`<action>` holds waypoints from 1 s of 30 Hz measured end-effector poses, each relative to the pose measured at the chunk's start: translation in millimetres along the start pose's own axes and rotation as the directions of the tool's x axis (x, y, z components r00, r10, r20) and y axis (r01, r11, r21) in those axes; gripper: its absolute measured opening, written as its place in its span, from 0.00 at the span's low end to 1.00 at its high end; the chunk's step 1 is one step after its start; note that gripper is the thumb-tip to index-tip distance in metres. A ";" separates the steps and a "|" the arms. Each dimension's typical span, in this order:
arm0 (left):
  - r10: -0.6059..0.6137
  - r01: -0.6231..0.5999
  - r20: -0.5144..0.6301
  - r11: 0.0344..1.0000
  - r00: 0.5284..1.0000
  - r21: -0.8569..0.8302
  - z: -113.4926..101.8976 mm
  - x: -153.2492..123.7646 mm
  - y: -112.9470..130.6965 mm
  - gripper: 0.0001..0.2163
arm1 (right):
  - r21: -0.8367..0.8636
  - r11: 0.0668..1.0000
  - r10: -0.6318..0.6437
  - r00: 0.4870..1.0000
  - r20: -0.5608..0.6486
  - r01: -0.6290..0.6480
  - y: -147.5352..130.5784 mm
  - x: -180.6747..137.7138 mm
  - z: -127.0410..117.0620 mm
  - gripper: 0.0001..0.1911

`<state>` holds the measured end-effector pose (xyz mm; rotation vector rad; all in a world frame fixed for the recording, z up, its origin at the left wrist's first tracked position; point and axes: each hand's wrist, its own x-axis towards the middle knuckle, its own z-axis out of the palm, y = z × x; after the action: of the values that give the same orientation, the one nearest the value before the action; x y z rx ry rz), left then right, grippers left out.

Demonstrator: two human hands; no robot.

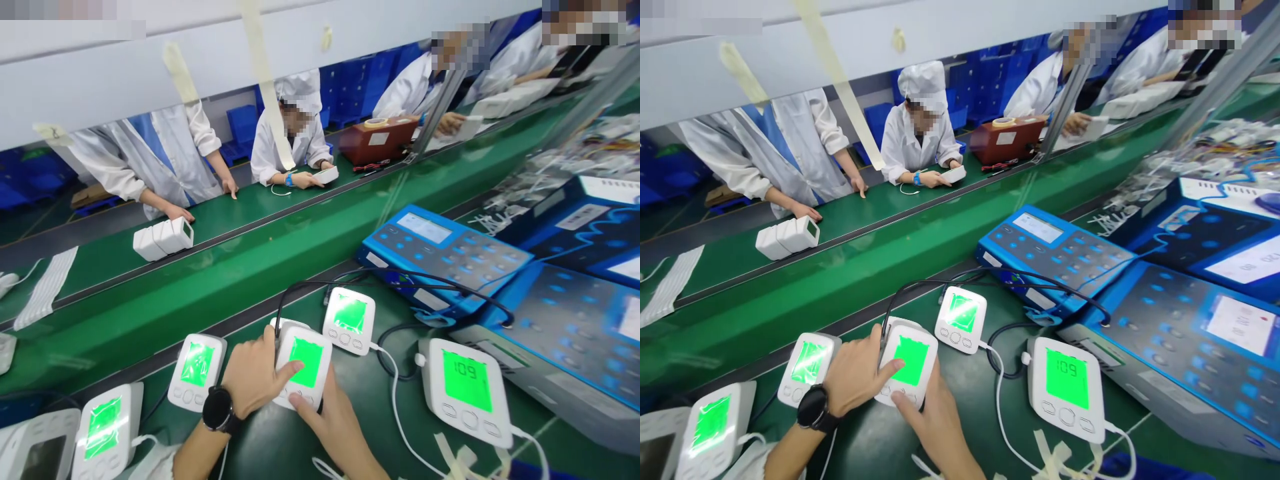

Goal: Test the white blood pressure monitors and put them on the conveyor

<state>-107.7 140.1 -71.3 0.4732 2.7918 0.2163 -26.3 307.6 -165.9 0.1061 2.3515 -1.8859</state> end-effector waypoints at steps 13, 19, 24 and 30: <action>0.135 -0.148 -0.128 0.984 0.983 -0.099 7.2 3.3 -7.1 0.27 | 0.067 0.997 -0.044 0.999 0.011 0.043 -2.0 -1.3 -3.1 0.38; 0.152 -0.257 -0.278 0.883 0.948 -0.393 20.5 4.3 -13.9 0.20 | 0.146 0.989 0.009 1.000 0.008 -0.010 2.7 -4.1 -1.5 0.39; 0.012 -0.270 -0.453 0.816 0.891 -0.510 57.0 1.9 -10.5 0.13 | 0.420 0.907 0.044 0.998 -0.047 -0.021 11.0 -3.4 -2.4 0.38; -0.017 -0.181 -0.384 0.863 0.923 -0.472 73.8 4.0 10.7 0.33 | 0.425 0.904 0.058 0.973 -0.223 0.043 17.6 -2.0 0.0 0.42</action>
<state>-84.7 158.7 -140.0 0.4553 2.9035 1.1354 -22.0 311.5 -182.7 0.3953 2.0062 -2.4761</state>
